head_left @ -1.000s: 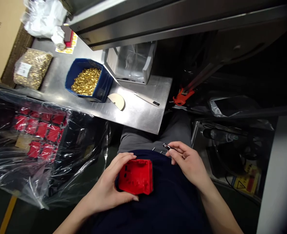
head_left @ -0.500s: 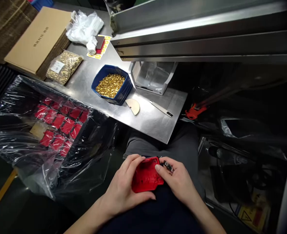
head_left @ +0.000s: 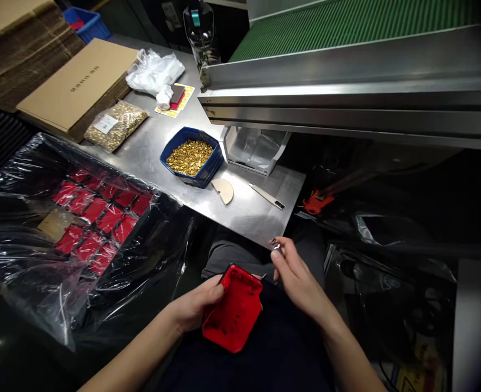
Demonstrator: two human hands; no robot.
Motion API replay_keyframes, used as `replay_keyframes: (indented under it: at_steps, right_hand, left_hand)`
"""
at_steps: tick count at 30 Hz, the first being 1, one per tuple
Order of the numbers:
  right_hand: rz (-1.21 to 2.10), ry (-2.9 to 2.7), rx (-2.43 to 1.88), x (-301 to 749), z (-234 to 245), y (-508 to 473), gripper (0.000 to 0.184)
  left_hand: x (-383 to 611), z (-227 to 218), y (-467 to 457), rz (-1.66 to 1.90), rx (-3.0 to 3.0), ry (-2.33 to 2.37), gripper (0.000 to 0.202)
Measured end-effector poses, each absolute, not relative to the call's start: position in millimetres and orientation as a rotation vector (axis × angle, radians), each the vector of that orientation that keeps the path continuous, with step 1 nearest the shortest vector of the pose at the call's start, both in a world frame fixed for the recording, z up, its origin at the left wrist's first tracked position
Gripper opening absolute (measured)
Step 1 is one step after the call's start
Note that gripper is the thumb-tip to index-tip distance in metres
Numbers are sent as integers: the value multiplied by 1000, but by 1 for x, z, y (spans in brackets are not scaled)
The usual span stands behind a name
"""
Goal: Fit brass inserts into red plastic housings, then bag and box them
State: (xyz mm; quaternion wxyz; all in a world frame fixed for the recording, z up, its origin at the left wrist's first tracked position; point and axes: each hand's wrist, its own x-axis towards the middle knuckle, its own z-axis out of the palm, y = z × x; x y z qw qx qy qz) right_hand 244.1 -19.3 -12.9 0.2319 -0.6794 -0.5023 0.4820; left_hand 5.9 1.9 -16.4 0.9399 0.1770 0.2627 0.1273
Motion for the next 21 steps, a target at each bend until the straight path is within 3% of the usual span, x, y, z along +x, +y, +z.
replay_keyframes:
  at_steps: [3, 9, 17, 21]
  right_hand:
    - [959, -1454, -2074, 254, -36, -14, 35]
    - [1000, -1667, -2112, 269, -59, -1, 14]
    - [1046, -1454, -1927, 273, 1, -30, 24]
    - [1048, -1522, -1618, 255, 31, -56, 18]
  left_hand:
    - [11, -9, -7, 280, 247, 478, 88]
    - [21, 3, -16, 245, 202, 455, 92]
    - [17, 8, -21, 250, 236, 532, 87]
    - [15, 9, -23, 259, 267, 612, 85]
